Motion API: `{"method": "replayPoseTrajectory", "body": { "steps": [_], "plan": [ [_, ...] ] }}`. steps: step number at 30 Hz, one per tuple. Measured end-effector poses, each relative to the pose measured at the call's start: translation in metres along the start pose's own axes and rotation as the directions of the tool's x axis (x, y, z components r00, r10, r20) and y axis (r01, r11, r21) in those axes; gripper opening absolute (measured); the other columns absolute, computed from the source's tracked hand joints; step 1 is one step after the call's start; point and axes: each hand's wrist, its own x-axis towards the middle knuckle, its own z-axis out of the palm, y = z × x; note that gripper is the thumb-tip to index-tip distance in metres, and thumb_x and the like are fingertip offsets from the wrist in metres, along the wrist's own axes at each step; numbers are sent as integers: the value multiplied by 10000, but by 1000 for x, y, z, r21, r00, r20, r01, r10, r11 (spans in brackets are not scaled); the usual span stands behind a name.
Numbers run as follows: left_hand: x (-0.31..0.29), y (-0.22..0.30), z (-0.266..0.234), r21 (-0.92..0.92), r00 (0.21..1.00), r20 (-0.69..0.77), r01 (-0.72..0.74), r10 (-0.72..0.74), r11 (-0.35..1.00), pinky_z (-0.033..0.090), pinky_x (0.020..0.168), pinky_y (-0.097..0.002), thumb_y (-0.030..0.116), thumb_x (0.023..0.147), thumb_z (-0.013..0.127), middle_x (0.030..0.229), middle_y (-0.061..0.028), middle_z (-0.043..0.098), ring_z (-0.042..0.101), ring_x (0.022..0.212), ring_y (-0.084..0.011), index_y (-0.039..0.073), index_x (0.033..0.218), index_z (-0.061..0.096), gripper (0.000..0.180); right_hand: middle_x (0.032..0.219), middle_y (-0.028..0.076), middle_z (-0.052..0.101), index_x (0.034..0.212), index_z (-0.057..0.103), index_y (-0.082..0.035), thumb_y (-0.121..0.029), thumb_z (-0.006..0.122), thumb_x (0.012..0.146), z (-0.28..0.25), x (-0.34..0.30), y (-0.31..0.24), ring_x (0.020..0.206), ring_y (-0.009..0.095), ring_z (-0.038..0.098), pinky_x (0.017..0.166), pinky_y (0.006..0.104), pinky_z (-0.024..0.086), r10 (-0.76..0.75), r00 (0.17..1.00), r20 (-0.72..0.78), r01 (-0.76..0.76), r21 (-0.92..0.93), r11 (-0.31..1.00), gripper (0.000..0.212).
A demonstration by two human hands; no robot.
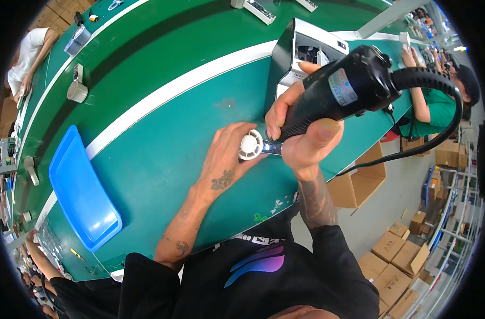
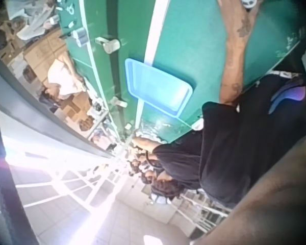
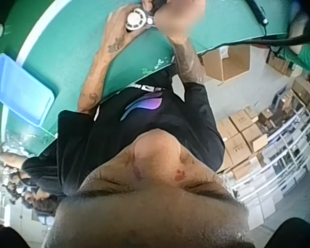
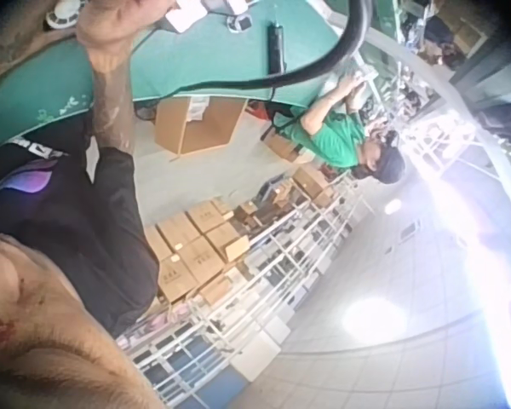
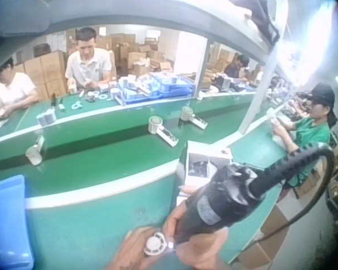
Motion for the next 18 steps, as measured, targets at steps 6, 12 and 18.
{"method": "replayPoseTrajectory", "body": {
  "steps": [6,12,18],
  "plan": [
    [1,1,-1,-18,1000,6,1,-1,1000,463,936,-421,123,744,821,1212,-133,595,567,1093,-354,42,1256,560,580,631,82,492,1226,393,41,-780,578,809,-1,-3,2,449,140,479,427,268,407,-11,1000,22,11,8,1000,939],
    [2,-3,0,-7,1000,-3,-29,29,1000,457,941,-413,141,738,829,1208,-125,595,566,1092,-348,48,1252,559,588,659,84,499,1249,398,-28,-818,533,804,-12,-8,7,453,162,488,414,273,401,-4,996,90,4,10,1000,917],
    [1,-2,4,55,997,-36,-65,67,996,471,890,-401,161,697,868,1158,-117,603,569,1035,-333,67,1235,563,625,662,50,491,1216,413,-59,-901,359,794,-47,16,-30,464,159,492,433,294,434,-225,957,-181,255,163,953,943]
  ]
}}
